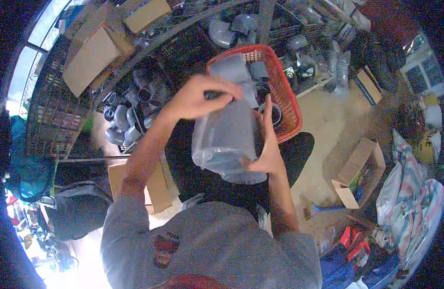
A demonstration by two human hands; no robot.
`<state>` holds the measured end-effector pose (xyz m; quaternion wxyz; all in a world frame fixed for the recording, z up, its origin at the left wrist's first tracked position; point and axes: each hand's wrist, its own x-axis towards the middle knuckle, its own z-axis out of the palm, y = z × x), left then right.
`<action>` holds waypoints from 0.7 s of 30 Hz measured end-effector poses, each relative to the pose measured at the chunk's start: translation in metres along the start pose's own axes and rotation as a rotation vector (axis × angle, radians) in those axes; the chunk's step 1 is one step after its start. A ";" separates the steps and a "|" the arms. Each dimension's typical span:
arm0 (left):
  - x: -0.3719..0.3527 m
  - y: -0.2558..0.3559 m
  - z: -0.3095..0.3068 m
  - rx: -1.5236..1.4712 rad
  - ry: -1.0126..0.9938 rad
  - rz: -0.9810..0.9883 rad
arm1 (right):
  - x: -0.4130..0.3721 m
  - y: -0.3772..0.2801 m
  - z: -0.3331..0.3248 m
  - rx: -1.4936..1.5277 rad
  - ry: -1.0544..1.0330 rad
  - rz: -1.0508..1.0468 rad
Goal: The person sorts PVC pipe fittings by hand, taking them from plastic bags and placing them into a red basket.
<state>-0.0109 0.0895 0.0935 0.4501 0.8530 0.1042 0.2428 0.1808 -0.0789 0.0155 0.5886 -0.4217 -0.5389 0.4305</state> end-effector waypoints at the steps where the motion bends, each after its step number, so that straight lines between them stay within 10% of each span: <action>1: -0.005 0.011 0.007 0.039 0.010 0.036 | 0.001 0.001 -0.002 0.003 0.010 0.008; 5: -0.019 0.058 0.027 -0.076 -0.198 0.209 | 0.010 0.021 -0.013 0.036 -0.019 0.010; 10: -0.040 0.007 0.076 0.030 0.677 -0.048 | 0.003 0.056 -0.029 0.338 0.217 0.113; 12: -0.042 0.010 0.115 -0.007 0.716 -0.089 | 0.009 0.040 -0.024 0.536 0.358 0.164; 21: -0.026 0.025 0.105 0.041 0.313 0.310 | 0.010 0.070 -0.042 1.155 0.388 0.116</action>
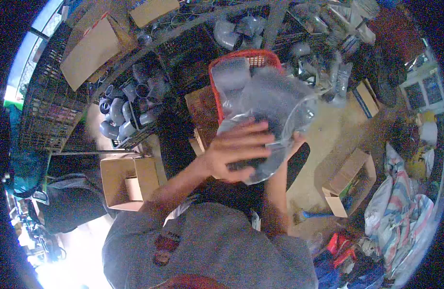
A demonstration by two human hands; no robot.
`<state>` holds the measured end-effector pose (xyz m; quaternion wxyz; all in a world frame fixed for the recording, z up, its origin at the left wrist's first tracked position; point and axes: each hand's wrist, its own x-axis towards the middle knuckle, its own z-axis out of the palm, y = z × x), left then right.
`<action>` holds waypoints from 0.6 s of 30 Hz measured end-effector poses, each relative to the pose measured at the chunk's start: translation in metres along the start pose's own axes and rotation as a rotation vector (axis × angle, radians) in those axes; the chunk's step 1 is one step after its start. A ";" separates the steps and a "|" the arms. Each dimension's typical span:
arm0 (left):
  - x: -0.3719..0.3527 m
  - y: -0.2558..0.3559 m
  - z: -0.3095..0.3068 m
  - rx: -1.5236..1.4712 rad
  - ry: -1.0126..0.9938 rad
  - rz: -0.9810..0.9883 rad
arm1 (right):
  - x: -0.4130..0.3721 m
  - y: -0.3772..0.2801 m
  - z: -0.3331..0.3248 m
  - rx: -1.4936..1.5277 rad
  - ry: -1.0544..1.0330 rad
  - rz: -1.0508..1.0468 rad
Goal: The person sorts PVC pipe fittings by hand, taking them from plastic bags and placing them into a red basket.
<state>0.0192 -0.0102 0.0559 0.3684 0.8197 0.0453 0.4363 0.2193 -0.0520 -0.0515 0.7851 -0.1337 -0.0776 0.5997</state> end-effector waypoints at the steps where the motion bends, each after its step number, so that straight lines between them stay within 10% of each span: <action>1: 0.007 -0.009 -0.006 0.001 0.004 0.005 | -0.003 0.003 0.005 -0.106 0.035 -0.052; 14: -0.093 -0.053 0.044 -0.303 0.356 -0.728 | 0.002 -0.037 0.032 -0.599 0.447 -0.151; 18: -0.141 -0.039 0.043 -0.371 0.001 -0.901 | 0.076 -0.077 0.035 -0.921 0.382 -0.167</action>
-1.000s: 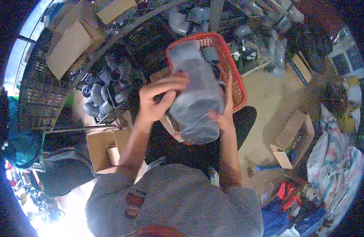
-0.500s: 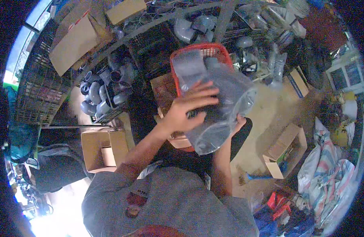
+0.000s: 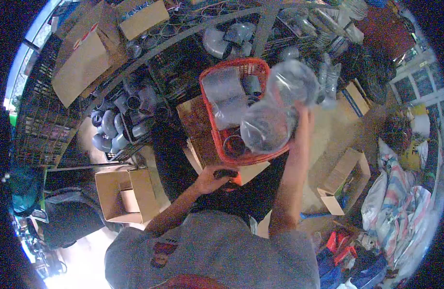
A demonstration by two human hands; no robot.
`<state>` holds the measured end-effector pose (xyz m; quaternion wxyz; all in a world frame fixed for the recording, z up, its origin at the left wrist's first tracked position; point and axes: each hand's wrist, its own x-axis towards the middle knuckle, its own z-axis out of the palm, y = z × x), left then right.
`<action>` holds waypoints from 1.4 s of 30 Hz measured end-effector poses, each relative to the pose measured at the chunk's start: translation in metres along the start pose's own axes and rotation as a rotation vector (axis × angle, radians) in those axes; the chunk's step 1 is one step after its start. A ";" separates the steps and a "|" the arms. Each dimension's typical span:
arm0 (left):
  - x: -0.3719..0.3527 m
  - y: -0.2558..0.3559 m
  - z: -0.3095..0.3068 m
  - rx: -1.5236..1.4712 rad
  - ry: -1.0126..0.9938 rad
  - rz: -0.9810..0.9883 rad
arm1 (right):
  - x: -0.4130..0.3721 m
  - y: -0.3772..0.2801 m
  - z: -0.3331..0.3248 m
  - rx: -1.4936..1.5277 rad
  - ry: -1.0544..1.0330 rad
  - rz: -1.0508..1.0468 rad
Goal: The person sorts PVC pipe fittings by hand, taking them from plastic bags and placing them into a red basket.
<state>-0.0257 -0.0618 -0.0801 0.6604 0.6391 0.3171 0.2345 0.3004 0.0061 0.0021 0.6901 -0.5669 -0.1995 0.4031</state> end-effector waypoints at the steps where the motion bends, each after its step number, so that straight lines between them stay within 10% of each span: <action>1: -0.005 -0.007 0.000 0.026 -0.007 -0.062 | 0.009 -0.017 0.019 -0.177 -0.040 -0.100; 7: 0.000 -0.004 -0.017 0.120 0.035 -0.027 | 0.124 0.038 0.084 -1.196 -0.183 -0.264; 9: 0.000 0.002 -0.024 0.169 0.035 0.016 | 0.167 0.084 0.062 -1.210 -0.033 -0.217; 13: -0.005 0.016 -0.037 0.027 0.119 -0.191 | 0.158 0.054 0.061 -0.945 -0.408 -0.312; 15: -0.008 0.005 -0.040 0.047 0.158 -0.208 | 0.146 0.039 0.072 -1.337 -0.257 -0.143; 23: -0.004 -0.017 -0.048 0.019 0.141 -0.131 | 0.218 0.093 0.029 -0.814 -0.323 0.134; 29: 0.011 -0.022 -0.050 -0.013 0.297 -0.080 | 0.147 0.072 0.058 -1.233 -0.231 -0.517; 31: 0.019 -0.024 -0.057 -0.025 0.405 0.070 | 0.093 0.057 0.082 -0.725 -0.036 -0.796; 35: 0.042 0.014 -0.081 -0.917 0.692 -0.066 | -0.046 0.057 0.106 -0.531 -0.528 -0.508; 37: 0.061 0.026 -0.082 -0.892 0.658 0.050 | -0.086 0.072 0.115 -0.528 -0.567 -0.403; 40: 0.105 0.027 -0.111 0.440 0.535 0.404 | -0.089 0.094 0.098 -0.398 -0.494 0.044; 42: 0.136 0.016 -0.148 0.302 0.566 0.331 | -0.074 0.092 0.072 -0.364 -0.329 -0.035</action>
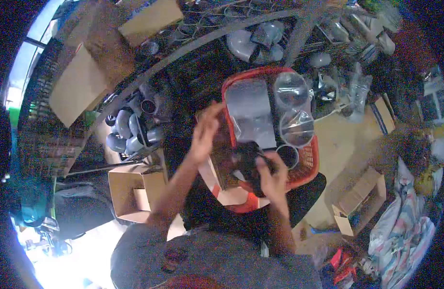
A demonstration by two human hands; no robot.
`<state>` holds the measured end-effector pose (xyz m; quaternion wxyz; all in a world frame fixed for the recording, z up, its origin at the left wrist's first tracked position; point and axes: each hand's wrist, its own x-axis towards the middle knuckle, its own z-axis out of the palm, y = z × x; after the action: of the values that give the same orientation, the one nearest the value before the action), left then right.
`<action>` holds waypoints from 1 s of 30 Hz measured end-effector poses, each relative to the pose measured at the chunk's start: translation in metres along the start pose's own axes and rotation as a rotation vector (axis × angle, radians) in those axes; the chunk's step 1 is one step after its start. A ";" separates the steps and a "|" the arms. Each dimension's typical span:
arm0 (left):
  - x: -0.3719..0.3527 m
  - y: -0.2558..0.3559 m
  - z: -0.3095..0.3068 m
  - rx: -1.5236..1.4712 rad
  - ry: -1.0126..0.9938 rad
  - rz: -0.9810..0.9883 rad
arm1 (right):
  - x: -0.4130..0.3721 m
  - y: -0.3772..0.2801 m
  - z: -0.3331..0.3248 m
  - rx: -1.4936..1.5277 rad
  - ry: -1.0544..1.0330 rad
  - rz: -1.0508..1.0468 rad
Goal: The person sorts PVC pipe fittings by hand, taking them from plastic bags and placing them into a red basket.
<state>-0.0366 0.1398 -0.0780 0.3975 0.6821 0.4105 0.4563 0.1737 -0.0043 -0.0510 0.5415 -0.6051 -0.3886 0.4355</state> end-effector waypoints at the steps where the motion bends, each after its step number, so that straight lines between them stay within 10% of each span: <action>1: 0.025 -0.020 -0.008 -0.158 0.051 -0.131 | 0.004 0.017 -0.024 0.020 0.031 -0.035; 7: 0.167 -0.256 -0.074 0.577 0.006 -0.300 | -0.009 0.016 -0.114 -0.145 0.489 0.391; 14: 0.217 -0.481 -0.083 1.080 -0.397 -0.302 | -0.044 0.077 -0.195 -0.093 0.309 0.457; 16: 0.213 -0.536 -0.077 1.138 -0.440 0.168 | -0.058 0.089 -0.192 -0.113 0.413 0.528; 30: 0.234 -0.498 -0.048 1.185 -0.599 -0.560 | -0.053 0.113 -0.173 0.130 0.504 0.628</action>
<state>-0.1232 0.5365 -0.4526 0.1581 0.7481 0.6219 -0.1691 0.3205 -0.1214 -0.1521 0.4973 -0.7467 -0.0118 0.4415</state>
